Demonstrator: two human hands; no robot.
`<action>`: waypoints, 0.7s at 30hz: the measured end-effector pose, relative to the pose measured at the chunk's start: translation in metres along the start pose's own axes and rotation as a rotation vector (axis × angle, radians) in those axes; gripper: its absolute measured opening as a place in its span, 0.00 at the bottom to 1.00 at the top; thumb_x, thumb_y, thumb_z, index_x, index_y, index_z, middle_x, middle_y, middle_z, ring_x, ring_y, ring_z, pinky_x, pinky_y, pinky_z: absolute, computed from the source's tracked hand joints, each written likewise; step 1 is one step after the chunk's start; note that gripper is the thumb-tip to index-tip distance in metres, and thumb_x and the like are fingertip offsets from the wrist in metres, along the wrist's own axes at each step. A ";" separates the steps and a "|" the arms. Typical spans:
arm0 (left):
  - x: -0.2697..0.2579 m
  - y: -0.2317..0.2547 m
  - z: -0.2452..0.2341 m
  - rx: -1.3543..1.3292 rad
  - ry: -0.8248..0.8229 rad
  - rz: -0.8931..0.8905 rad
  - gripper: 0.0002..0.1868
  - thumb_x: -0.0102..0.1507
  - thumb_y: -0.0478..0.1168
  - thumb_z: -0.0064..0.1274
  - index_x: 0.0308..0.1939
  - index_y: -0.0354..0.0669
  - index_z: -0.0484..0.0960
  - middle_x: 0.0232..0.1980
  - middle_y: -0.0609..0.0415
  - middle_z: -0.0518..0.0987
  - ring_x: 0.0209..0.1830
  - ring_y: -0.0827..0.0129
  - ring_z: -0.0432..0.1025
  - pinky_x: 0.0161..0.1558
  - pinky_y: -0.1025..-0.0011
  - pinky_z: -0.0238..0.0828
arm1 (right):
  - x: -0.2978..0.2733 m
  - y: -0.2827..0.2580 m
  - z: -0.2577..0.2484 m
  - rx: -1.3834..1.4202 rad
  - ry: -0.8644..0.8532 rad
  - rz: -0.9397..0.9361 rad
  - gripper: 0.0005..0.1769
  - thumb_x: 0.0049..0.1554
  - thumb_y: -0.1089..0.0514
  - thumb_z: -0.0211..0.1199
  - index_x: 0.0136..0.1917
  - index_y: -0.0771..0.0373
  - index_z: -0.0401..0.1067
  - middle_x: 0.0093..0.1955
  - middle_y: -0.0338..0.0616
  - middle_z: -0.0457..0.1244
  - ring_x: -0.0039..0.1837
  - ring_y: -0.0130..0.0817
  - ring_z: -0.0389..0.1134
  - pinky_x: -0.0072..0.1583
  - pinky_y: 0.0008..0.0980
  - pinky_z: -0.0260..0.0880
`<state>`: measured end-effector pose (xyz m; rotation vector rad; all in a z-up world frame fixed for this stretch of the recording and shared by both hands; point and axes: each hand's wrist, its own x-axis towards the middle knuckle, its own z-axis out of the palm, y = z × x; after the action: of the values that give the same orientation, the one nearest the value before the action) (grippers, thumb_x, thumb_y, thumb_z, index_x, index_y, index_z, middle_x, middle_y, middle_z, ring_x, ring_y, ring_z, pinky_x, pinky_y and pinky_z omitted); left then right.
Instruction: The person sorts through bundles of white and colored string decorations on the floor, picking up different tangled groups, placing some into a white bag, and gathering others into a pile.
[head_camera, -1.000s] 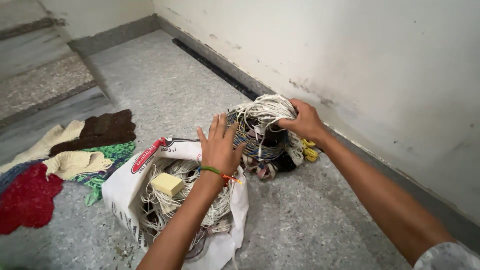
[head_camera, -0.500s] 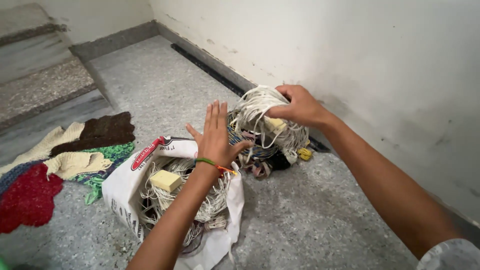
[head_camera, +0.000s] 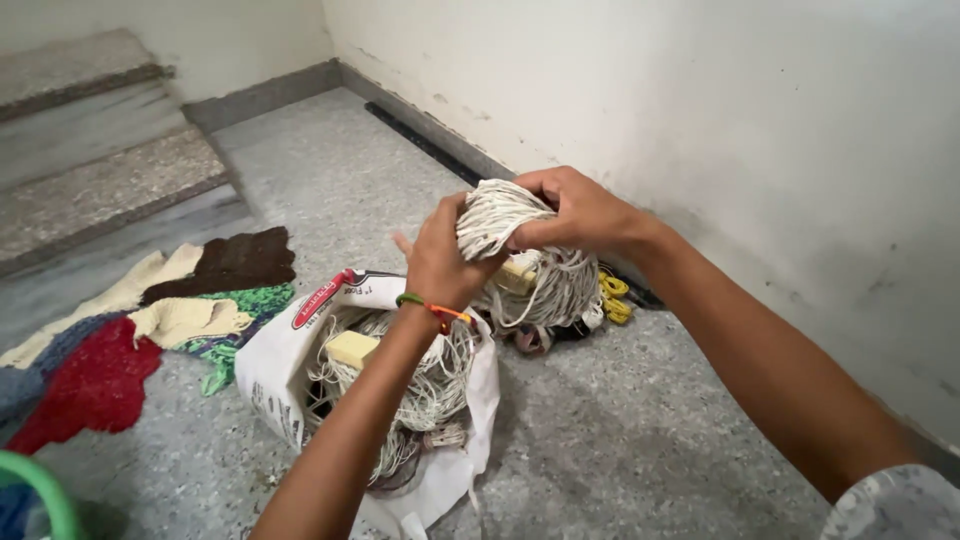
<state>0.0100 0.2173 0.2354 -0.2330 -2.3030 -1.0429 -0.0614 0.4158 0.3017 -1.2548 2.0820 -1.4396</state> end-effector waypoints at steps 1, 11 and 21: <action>0.000 -0.003 -0.001 -0.051 0.037 -0.029 0.35 0.54 0.46 0.71 0.60 0.40 0.74 0.56 0.44 0.81 0.59 0.54 0.75 0.59 0.56 0.71 | 0.001 -0.003 0.001 0.010 -0.001 0.007 0.25 0.47 0.56 0.70 0.57 0.68 0.75 0.48 0.38 0.70 0.48 0.23 0.69 0.52 0.27 0.71; 0.000 0.014 -0.036 -0.193 0.272 -0.076 0.15 0.57 0.38 0.64 0.46 0.39 0.82 0.41 0.47 0.86 0.40 0.63 0.82 0.43 0.68 0.76 | 0.020 -0.005 0.015 0.477 -0.093 0.042 0.41 0.56 0.37 0.66 0.68 0.73 0.66 0.58 0.46 0.68 0.56 0.30 0.70 0.57 0.32 0.74; 0.016 0.050 -0.062 -0.297 0.367 -0.040 0.13 0.57 0.39 0.64 0.43 0.39 0.82 0.39 0.50 0.86 0.39 0.68 0.81 0.43 0.69 0.77 | 0.022 0.043 0.096 1.029 0.074 -0.060 0.37 0.60 0.35 0.56 0.66 0.70 0.68 0.58 0.51 0.67 0.58 0.39 0.69 0.64 0.41 0.69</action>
<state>0.0439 0.2047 0.3087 -0.1009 -1.8306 -1.3267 -0.0295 0.3460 0.2266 -0.8095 0.9975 -2.1509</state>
